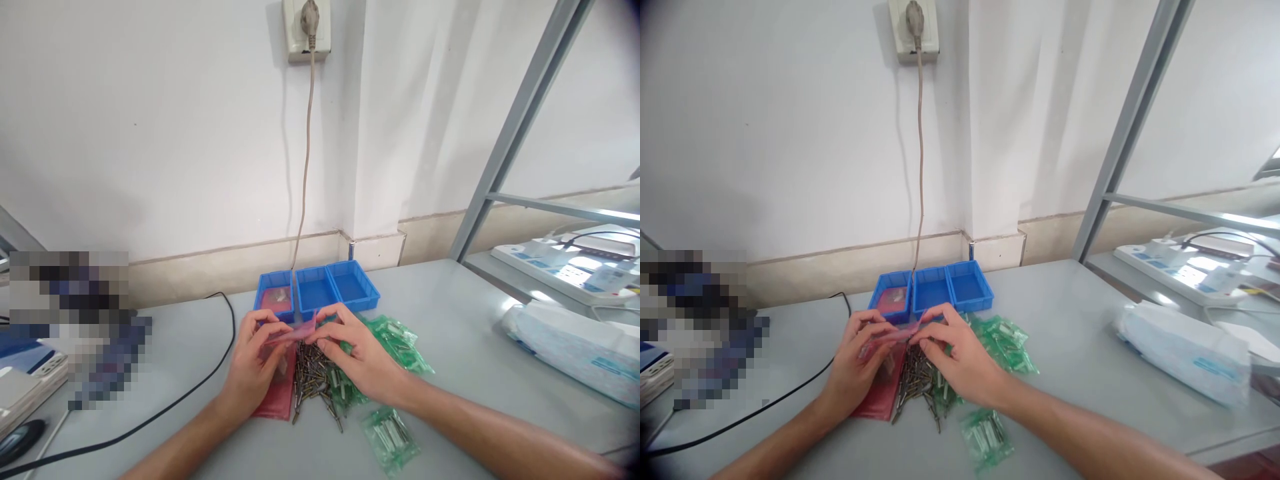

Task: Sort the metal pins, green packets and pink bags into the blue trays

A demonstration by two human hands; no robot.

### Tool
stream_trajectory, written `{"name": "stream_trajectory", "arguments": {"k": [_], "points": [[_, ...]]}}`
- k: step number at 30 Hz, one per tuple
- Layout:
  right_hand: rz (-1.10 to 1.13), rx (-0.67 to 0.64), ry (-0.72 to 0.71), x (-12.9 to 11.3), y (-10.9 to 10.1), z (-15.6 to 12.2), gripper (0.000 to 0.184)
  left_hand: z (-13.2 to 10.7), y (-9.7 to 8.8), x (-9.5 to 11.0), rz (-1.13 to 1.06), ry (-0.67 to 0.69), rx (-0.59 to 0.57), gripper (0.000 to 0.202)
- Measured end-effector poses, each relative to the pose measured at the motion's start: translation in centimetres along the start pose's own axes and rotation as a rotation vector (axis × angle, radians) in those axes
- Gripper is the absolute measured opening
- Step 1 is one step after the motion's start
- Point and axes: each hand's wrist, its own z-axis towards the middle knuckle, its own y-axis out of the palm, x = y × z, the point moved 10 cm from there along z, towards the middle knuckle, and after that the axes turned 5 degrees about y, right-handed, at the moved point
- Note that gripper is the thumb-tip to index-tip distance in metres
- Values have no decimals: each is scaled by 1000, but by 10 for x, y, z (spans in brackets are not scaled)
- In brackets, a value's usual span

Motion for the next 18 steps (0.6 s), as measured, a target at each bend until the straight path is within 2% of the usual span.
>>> {"name": "stream_trajectory", "arguments": {"k": [3, 7, 12, 15, 18], "points": [[-69, 20, -3, -3, -3, -3, 30, 0, 4, -1, -8, -4, -27, 16], [-118, -34, -81, -10, 3, -2, 30, 0, 8, 0, -17, -6, -68, 21], [-47, -39, -98, -10, 5, 3, 27, 2, 6, -7, -49, -83, -62, 24], [7, -3, -69, -9, 0, 4, 27, 4, 0, -3, -65, -70, -19, 29], [87, 20, 20, -2, -4, 6, 28, 5, -7, 7, -62, -2, 24, 37]]}}
